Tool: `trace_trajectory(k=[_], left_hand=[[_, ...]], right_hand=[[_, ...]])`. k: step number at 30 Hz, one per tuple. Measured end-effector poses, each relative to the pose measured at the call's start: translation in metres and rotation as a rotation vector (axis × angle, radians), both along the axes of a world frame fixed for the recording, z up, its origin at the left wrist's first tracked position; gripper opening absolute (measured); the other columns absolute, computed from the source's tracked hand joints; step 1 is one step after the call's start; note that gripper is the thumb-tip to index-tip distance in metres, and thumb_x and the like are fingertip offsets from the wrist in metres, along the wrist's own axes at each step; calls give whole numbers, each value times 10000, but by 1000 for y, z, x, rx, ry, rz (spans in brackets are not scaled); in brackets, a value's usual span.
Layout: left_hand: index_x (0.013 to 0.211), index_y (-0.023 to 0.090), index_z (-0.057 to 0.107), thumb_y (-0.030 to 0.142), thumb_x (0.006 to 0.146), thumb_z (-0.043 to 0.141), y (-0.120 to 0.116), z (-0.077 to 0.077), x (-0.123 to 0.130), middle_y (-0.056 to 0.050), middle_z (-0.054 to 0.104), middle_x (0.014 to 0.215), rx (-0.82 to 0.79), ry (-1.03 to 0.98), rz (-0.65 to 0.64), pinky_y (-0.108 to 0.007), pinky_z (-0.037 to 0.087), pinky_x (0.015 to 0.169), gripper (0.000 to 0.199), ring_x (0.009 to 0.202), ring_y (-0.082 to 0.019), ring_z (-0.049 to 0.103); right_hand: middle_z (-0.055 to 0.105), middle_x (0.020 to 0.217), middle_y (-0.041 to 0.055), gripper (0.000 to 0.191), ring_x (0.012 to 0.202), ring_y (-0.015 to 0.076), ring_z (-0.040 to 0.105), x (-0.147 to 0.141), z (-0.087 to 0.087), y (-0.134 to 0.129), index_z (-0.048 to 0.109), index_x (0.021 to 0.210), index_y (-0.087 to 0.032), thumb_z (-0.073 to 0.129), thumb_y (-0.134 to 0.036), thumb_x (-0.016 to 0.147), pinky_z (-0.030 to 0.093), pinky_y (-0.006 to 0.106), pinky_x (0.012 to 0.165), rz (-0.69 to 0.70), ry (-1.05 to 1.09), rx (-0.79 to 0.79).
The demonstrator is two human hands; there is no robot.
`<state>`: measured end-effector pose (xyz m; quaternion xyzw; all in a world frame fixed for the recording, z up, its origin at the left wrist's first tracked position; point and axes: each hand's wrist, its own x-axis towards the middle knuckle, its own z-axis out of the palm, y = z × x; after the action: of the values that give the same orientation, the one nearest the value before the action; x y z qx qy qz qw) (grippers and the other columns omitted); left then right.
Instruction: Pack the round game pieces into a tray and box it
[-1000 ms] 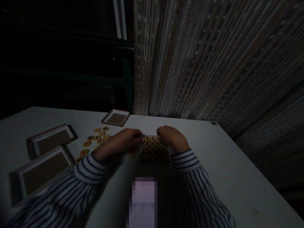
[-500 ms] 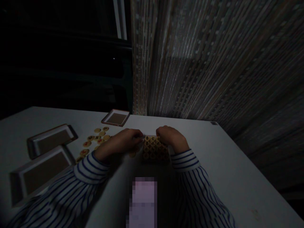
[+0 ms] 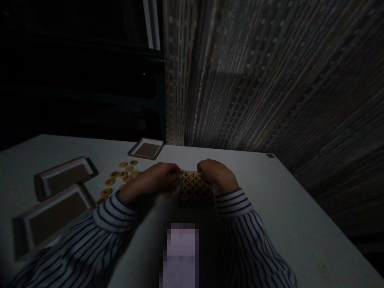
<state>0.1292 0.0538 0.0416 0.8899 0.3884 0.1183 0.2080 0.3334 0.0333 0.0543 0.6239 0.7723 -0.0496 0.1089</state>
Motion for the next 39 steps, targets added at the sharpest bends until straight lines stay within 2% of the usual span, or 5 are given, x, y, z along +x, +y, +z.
trace_trajectory(k=[7,14,26,39], left_hand=[[953,204,653,344,807,454,0,-1,0,-64,694,903,0,4,3,-259,429,681,284,808,-183,626],[965,207,645,355,804,457,0,0,-1,-66,687,932,16,0,0,-260,431,690,289,832,-187,621],[947,204,647,359,812,441,-1,1,-1,-67,685,905,9,-9,-13,-265,424,685,290,809,-186,616],[949,192,647,328,807,453,-1,3,-1,-74,688,904,-11,-2,3,-268,428,690,277,813,-188,621]], right_hand=[[681,944,90,311,825,197,620,0,2,-1,655,984,-197,491,-144,725,412,263,650,-12,-6,-1],[659,1028,96,367,936,217,602,-3,7,-4,602,1119,-223,482,-185,773,421,292,742,-10,6,5],[654,1073,72,390,982,208,588,-8,11,-6,624,1106,-243,474,-154,758,422,284,782,16,23,0],[667,1007,84,413,881,203,609,-9,8,-4,638,1077,-238,472,-129,715,428,278,700,34,10,-38]])
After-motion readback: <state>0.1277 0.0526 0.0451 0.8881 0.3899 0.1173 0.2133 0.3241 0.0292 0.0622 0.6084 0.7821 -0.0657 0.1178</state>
